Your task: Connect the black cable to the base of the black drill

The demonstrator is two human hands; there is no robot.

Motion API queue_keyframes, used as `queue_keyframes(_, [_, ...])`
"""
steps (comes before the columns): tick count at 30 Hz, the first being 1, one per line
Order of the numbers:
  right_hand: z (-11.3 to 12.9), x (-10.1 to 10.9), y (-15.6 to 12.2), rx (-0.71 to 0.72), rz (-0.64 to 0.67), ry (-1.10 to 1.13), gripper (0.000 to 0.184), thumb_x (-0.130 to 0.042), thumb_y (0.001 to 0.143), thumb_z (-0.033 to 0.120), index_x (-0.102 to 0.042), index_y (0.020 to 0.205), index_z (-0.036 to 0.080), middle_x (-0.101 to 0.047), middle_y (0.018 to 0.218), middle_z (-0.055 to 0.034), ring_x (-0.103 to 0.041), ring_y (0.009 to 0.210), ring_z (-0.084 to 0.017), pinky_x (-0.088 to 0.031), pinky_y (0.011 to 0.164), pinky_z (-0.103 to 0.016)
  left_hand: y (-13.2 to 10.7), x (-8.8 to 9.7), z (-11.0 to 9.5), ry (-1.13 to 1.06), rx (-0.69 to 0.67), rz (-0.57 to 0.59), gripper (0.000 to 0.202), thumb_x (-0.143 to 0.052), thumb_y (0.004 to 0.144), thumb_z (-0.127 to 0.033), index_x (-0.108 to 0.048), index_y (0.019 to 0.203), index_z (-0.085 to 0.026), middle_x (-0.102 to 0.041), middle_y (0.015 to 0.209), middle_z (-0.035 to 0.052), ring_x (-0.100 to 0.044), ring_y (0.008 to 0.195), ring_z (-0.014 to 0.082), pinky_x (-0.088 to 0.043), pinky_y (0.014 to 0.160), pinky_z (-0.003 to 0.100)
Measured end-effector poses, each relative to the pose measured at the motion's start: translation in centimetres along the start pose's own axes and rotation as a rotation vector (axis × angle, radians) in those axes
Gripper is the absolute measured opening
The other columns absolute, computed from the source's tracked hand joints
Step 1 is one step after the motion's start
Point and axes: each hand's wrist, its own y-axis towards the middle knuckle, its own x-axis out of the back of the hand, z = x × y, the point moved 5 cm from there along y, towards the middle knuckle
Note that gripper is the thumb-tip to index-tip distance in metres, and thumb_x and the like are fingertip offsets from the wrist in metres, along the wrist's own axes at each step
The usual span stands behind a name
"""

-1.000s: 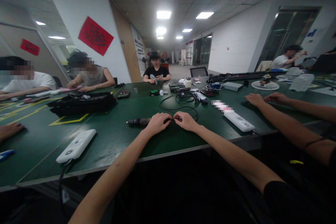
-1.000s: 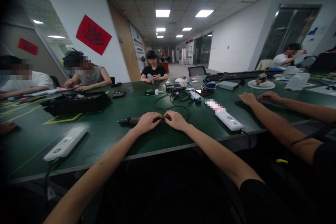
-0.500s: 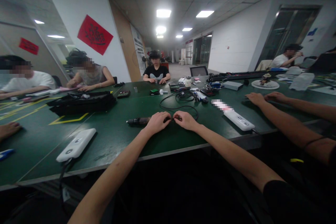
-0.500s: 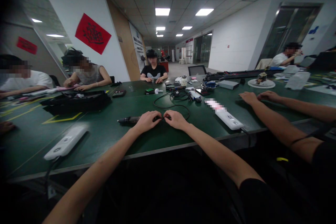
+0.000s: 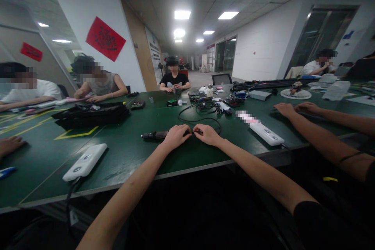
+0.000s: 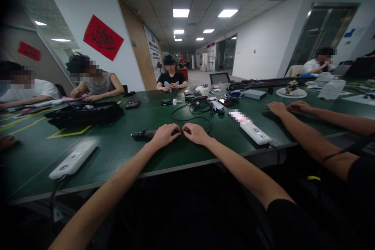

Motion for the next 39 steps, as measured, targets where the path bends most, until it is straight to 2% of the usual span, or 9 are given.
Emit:
queue_keyframes(5, [0.2,0.1,0.0,0.008,0.006,-0.010,0.014,-0.066,0.091,0.019,-0.069,0.104,0.022,-0.069,0.096,-0.0032,-0.062,0.086,-0.018,-0.045,0.078,-0.028,-0.1,0.3,-0.3,-0.013,-0.038,0.014,0.018,-0.058,0.097,-0.033,-0.064,0.114,-0.029,-0.071,0.111,0.0020,-0.066,0.101,0.0222,-0.045,0.092,0.037])
queue_keyframes(9, [0.4,0.1,-0.1,0.018,0.013,-0.017,0.013,-0.065,0.092,0.019,-0.068,0.104,0.023,-0.069,0.097,-0.0029,-0.062,0.086,-0.018,-0.044,0.077,-0.027,0.0,0.3,-0.1,-0.010,-0.013,-0.002,0.016,-0.059,0.098,-0.037,-0.064,0.108,-0.026,-0.071,0.107,0.0036,-0.066,0.099,0.0234,-0.045,0.090,0.038])
queue_keyframes(15, [0.5,0.1,-0.1,0.023,0.019,-0.025,0.016,-0.065,0.091,0.018,-0.068,0.106,0.023,-0.069,0.098,-0.0028,-0.063,0.088,-0.018,-0.045,0.079,-0.027,-0.2,0.3,-0.3,-0.012,-0.032,0.008,0.020,-0.060,0.096,-0.034,-0.065,0.114,-0.028,-0.071,0.108,0.0031,-0.066,0.100,0.0231,-0.046,0.091,0.037])
queue_keyframes(21, [0.6,0.1,-0.2,0.019,0.024,-0.038,0.014,-0.066,0.092,0.019,-0.068,0.105,0.024,-0.070,0.098,-0.0024,-0.064,0.087,-0.018,-0.044,0.076,-0.026,-0.1,0.3,-0.5,0.000,-0.013,-0.011,0.018,-0.061,0.096,-0.038,-0.063,0.108,-0.025,-0.070,0.104,0.0044,-0.065,0.098,0.0244,-0.046,0.090,0.038])
queue_keyframes(25, [0.7,0.2,-0.2,0.023,0.020,-0.039,0.015,-0.066,0.091,0.019,-0.067,0.105,0.024,-0.070,0.098,-0.0024,-0.064,0.087,-0.018,-0.044,0.076,-0.026,-0.2,0.4,-0.7,-0.003,-0.051,0.001,0.019,-0.060,0.096,-0.033,-0.062,0.114,-0.027,-0.070,0.111,0.0033,-0.065,0.101,0.0233,-0.046,0.091,0.037])
queue_keyframes(31, [0.8,0.3,-0.3,0.025,0.018,-0.043,0.014,-0.066,0.092,0.019,-0.067,0.105,0.024,-0.070,0.098,-0.0024,-0.064,0.087,-0.018,-0.044,0.076,-0.026,-0.2,0.5,-0.7,0.008,-0.042,-0.005,0.014,-0.057,0.099,-0.035,-0.062,0.107,-0.025,-0.069,0.101,0.0032,-0.065,0.094,0.0232,-0.047,0.086,0.037])
queue_keyframes(36, [0.8,0.4,-0.3,0.023,0.018,-0.048,0.014,-0.066,0.091,0.018,-0.067,0.104,0.024,-0.070,0.099,-0.0022,-0.064,0.086,-0.018,-0.044,0.076,-0.026,-0.3,0.6,-1.0,0.015,-0.070,0.005,0.017,-0.061,0.096,-0.032,-0.061,0.112,-0.026,-0.070,0.106,0.0035,-0.064,0.099,0.0235,-0.047,0.090,0.037])
queue_keyframes(39, [0.8,0.3,-0.3,0.024,0.019,-0.048,0.013,-0.066,0.091,0.018,-0.067,0.103,0.024,-0.070,0.098,-0.0022,-0.064,0.086,-0.018,-0.044,0.076,-0.026,-0.3,0.5,-1.0,0.022,-0.077,0.011,0.014,-0.060,0.097,-0.032,-0.062,0.109,-0.026,-0.070,0.104,0.0032,-0.064,0.097,0.0232,-0.046,0.088,0.037])
